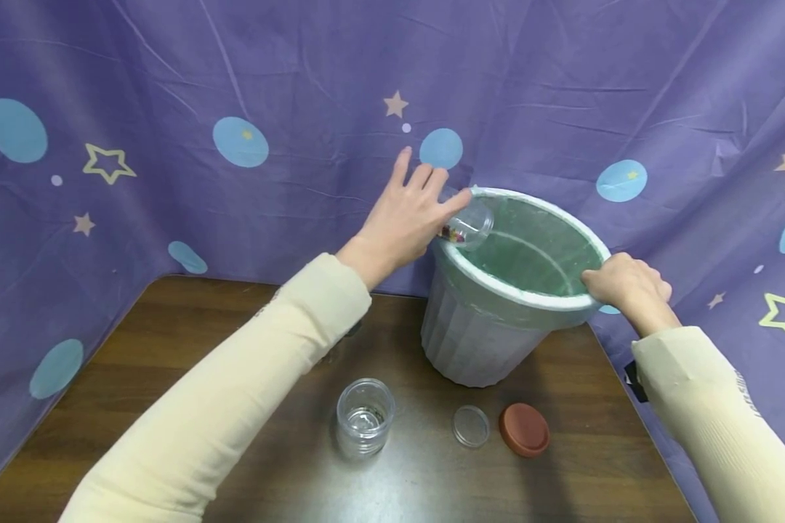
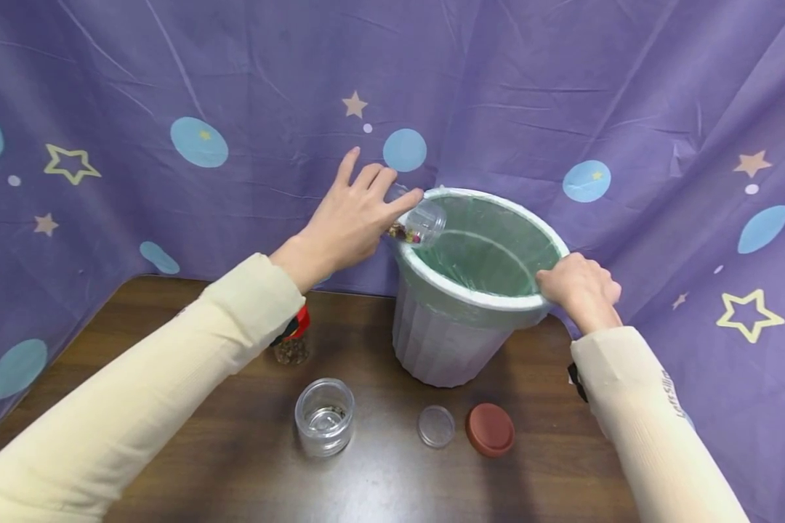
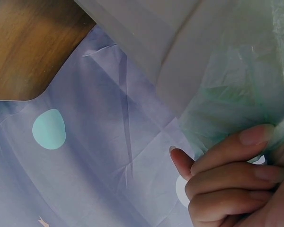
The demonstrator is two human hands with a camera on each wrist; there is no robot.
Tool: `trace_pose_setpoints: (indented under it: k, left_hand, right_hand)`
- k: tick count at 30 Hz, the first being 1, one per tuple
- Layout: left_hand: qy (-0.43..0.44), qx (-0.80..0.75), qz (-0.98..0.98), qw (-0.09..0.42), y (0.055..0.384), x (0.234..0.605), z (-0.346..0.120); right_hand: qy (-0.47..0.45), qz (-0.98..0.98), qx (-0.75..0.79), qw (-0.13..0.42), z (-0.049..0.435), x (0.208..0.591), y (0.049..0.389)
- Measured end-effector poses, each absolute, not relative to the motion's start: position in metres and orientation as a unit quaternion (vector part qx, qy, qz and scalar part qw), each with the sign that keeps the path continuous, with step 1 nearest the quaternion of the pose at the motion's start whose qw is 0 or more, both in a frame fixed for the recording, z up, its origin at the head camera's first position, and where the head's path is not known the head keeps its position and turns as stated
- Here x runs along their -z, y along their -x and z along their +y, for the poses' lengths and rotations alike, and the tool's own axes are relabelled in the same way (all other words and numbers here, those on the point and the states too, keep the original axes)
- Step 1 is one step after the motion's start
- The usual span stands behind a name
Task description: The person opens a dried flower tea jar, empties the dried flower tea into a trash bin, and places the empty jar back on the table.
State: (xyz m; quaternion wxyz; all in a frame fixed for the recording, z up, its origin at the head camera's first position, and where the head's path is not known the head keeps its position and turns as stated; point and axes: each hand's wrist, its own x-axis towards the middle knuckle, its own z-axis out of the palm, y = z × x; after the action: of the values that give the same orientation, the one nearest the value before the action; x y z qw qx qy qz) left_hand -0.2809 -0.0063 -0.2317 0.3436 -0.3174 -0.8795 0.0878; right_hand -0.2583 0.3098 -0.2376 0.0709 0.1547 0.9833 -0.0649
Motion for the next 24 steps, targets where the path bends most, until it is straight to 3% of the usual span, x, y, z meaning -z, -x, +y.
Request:
trace_pose_setpoints:
  k: [8, 17, 24]
  left_hand:
    - [0.328, -0.082, -0.865, 0.370, 0.281, 0.235, -0.006]
    - [0.340, -0.099, -0.814, 0.460, 0.283, 0.243, 0.001]
    - [0.340, -0.112, -0.799, 0.483, 0.284, 0.245, 0.006]
  right_hand:
    - [-0.150, 0.984, 0.067, 0.064, 0.310, 0.238, 0.258]
    - [-0.158, 0.983, 0.068, 0.065, 0.309, 0.239, 0.259]
    - [-0.161, 0.982, 0.070, 0.065, 0.309, 0.238, 0.259]
